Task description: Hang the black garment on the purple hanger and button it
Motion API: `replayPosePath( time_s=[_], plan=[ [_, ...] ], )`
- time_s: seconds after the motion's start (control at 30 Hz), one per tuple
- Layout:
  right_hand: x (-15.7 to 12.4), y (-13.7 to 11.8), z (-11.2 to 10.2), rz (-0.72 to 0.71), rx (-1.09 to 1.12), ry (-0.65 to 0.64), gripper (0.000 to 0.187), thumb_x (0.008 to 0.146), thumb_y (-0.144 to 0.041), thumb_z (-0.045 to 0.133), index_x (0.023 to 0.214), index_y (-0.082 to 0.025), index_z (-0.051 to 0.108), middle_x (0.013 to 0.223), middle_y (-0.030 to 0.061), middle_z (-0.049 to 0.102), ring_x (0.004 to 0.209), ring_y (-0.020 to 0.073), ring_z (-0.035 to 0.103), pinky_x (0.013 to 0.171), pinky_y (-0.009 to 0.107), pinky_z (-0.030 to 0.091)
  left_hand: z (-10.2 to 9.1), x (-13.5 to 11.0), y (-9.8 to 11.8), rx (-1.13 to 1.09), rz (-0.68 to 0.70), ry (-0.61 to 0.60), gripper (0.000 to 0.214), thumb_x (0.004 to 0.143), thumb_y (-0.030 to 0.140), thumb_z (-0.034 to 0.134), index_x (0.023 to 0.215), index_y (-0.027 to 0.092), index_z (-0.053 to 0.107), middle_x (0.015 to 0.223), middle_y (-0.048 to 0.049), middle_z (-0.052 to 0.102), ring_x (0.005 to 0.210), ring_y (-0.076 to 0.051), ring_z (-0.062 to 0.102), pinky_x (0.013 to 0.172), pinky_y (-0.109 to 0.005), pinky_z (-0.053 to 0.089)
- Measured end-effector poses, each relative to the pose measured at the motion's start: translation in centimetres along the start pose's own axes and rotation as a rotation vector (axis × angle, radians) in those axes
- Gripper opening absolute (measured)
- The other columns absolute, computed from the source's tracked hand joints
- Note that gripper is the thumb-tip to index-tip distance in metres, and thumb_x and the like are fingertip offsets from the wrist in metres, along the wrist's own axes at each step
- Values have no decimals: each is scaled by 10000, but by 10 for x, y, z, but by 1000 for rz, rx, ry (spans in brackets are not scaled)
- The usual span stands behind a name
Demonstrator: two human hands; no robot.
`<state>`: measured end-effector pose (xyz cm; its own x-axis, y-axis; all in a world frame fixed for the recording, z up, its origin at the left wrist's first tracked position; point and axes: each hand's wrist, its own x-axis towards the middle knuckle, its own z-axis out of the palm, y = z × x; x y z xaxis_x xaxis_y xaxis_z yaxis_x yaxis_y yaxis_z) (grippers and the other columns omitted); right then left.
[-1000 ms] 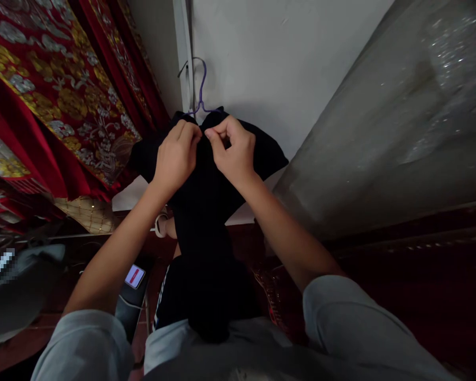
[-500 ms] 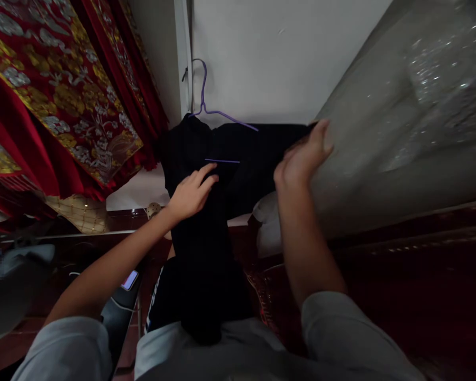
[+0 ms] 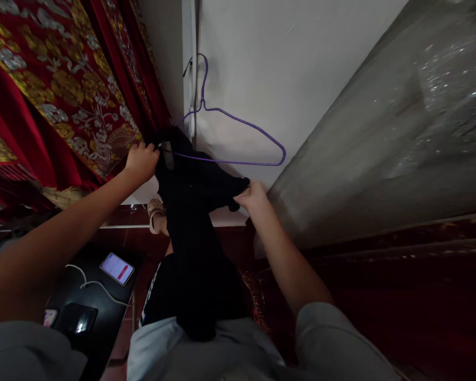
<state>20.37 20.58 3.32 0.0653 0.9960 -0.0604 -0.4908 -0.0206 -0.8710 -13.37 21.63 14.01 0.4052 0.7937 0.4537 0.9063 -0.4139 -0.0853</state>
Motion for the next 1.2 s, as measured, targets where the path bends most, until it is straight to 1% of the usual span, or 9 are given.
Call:
replayPosePath(
  time_s=[0.13, 0.3, 0.43, 0.5, 0.7, 0.83, 0.93, 1.07, 1.2],
  plan=[
    [-14, 19, 34, 227, -51, -57, 138, 785, -316, 624, 723, -237, 529, 677, 8, 612, 716, 191, 648, 809, 417, 587, 16, -41, -22, -219, -73, -25, 536, 814, 445, 724, 551, 239, 306, 562, -20, 472, 917, -265, 628, 965, -434, 479],
    [-42, 29, 72, 297, -163, -210, 208, 733, -270, 763, 929, -222, 711, 991, 55, 741, 895, 180, 677, 827, 325, 554, 16, -80, 9, -302, -80, -139, 496, 824, 381, 698, 473, 243, 377, 437, 13, 353, 615, -196, 563, 763, -358, 501],
    [-65, 19, 98, 206, -290, -630, 381, 814, -568, 764, 953, -213, 750, 1054, 72, 756, 973, 191, 691, 866, 320, 564, -20, -77, 59, -480, 73, -95, 178, 881, 280, 545, 780, 203, 671, 894, -83, 719, 846, -235, 684, 833, -380, 554],
    [-74, 7, 108, 138, -303, -798, 451, 819, -646, 741, 964, -218, 735, 973, 55, 752, 911, 194, 697, 814, 331, 583, -37, -68, 79, -580, 139, 0, 164, 896, 287, 545, 910, 192, 679, 1222, -134, 685, 1136, -281, 665, 1002, -431, 541],
    [-91, -24, 122, -131, -464, -898, 284, 742, -433, 845, 867, -216, 710, 848, -2, 716, 788, 161, 658, 739, 305, 568, -37, -52, 92, -935, 74, 66, 334, 985, 440, 537, 1225, 216, 594, 1375, -140, 600, 1322, -268, 568, 1130, -414, 469],
    [-90, -33, 117, -106, -410, -808, 227, 726, -375, 817, 784, -184, 707, 762, -6, 685, 719, 140, 617, 682, 275, 510, -12, -62, 83, -1053, -56, -278, 663, 1062, 633, 162, 1282, 195, 608, 1294, -120, 677, 1186, -259, 640, 1055, -398, 503],
    [-86, -44, 107, -98, -238, -607, 214, 615, -283, 808, 752, -177, 683, 715, -23, 649, 657, 124, 585, 623, 256, 469, 1, -73, 69, -766, 75, -555, 726, 1024, 712, 239, 1003, 151, 699, 976, -120, 735, 958, -278, 680, 987, -433, 510],
    [-69, -66, 92, -325, -347, -437, 155, 585, -232, 729, 661, -191, 601, 623, -41, 505, 592, 113, 482, 545, 254, 398, 9, -80, 32, -261, 273, -517, 488, 942, 606, 555, 859, 154, 718, 874, -124, 714, 945, -298, 660, 1080, -516, 409],
    [-15, -73, 77, -778, -560, -84, 218, 701, -251, 700, 655, -229, 487, 665, -24, 459, 713, 162, 518, 679, 314, 501, 9, -85, -7, -202, 30, -484, 348, 909, 486, 591, 870, 174, 740, 842, -105, 729, 866, -272, 659, 900, -404, 460]
  ],
)
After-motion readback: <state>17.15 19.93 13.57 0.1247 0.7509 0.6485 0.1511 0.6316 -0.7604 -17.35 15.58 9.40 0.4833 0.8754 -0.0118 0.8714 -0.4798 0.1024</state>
